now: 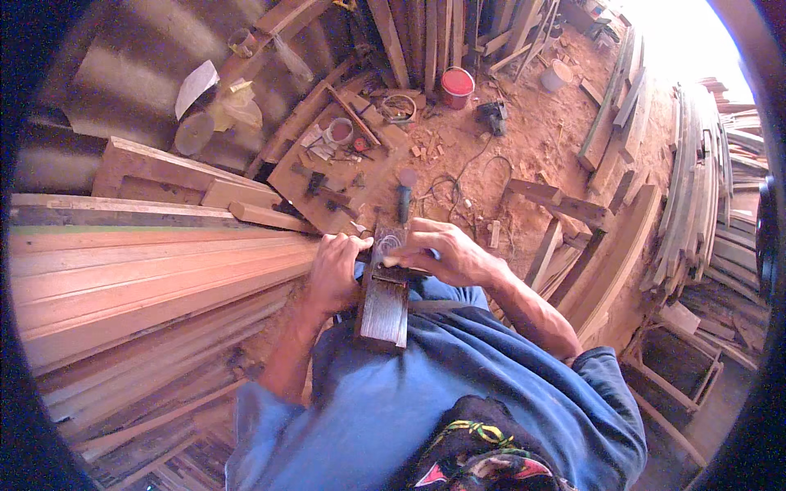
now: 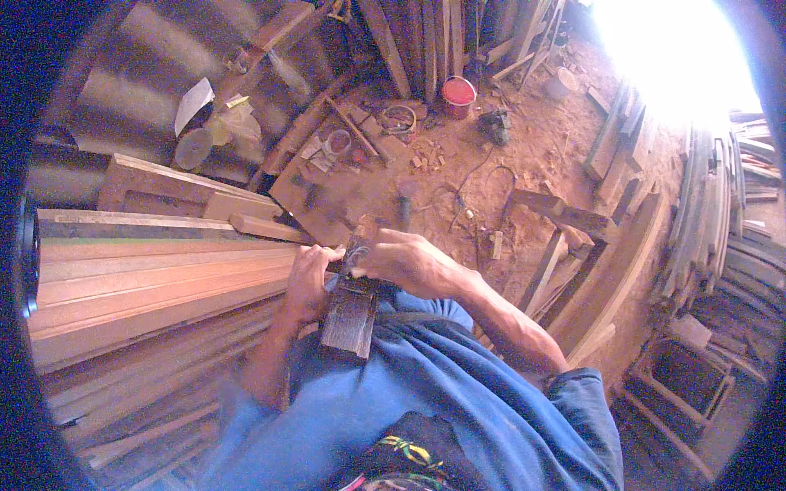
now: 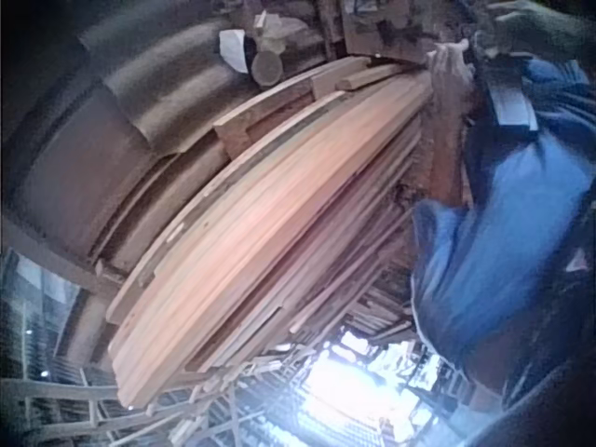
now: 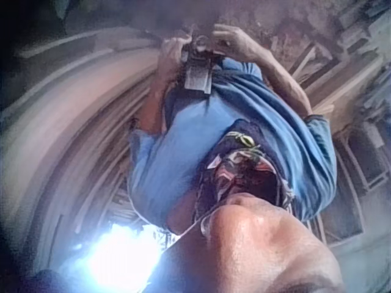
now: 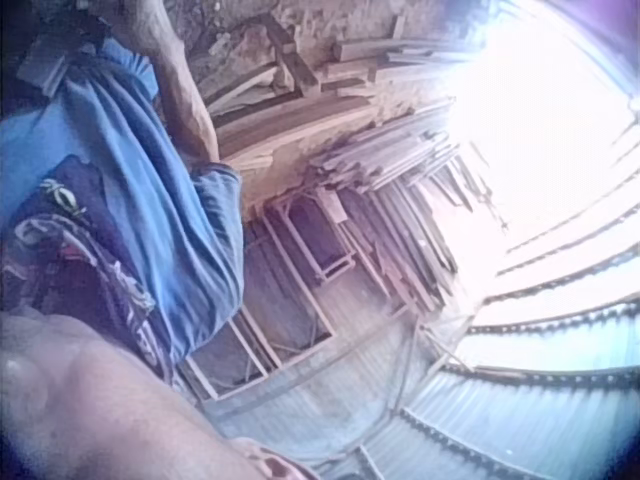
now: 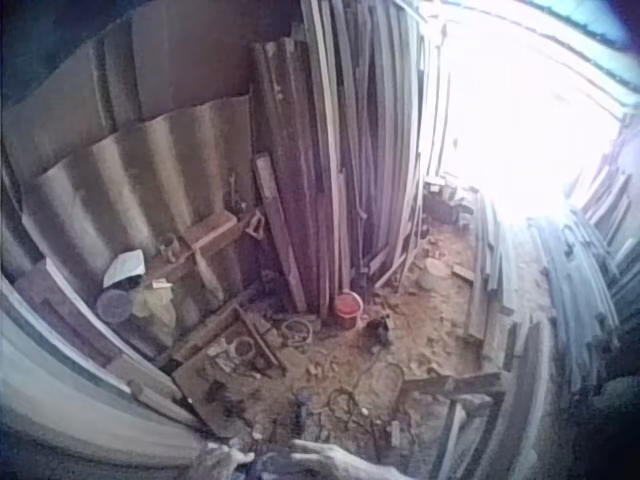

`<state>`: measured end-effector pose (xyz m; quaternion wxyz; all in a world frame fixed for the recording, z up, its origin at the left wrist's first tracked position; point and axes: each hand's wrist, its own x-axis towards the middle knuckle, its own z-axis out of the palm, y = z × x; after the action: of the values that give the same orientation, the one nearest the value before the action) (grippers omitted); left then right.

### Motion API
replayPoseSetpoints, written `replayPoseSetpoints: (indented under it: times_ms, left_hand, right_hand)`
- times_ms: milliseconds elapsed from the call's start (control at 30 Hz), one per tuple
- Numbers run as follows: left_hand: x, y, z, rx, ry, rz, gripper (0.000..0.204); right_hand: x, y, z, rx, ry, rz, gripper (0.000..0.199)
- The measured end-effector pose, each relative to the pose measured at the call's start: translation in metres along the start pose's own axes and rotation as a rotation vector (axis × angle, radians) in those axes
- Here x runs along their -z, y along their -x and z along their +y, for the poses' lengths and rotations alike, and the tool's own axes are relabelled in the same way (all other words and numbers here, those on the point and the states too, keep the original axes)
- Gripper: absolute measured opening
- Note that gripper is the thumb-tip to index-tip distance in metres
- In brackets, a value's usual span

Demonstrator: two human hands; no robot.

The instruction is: The person smooths a long wooden plank using an electric sander, then switches to a hand plane to further refine the surface. They adjust the hand plane with a hammer before continuing to plane the wood.

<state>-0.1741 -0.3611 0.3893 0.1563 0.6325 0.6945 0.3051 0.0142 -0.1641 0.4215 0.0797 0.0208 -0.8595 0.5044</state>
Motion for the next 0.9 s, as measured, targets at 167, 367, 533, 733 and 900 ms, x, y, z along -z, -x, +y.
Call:
replayPoseSetpoints:
  times_ms: [167,367,533,733,900]
  left_hand:
    - [0.001,-0.002,0.002,-0.022,0.021,0.034,0.052]
    - [0.000,-0.002,-0.001,-0.019,-0.001,0.080,0.053]
    - [-0.002,0.002,-0.001,0.035,-0.005,0.069,0.042]
    - [-0.001,0.006,0.002,0.130,-0.042,0.061,0.054]
    - [0.002,0.006,0.002,0.107,-0.050,0.050,0.053]
  right_hand:
    - [0.000,0.000,0.022,-0.085,0.225,0.198,0.017]
    - [-0.017,0.013,0.031,-0.305,0.133,0.347,0.019]
    - [-0.023,0.025,0.003,-0.266,0.172,0.323,0.016]
    - [-0.025,0.047,-0.070,-0.203,-0.148,0.161,0.021]
    - [-0.013,0.040,-0.093,0.058,-0.331,-0.008,0.019]
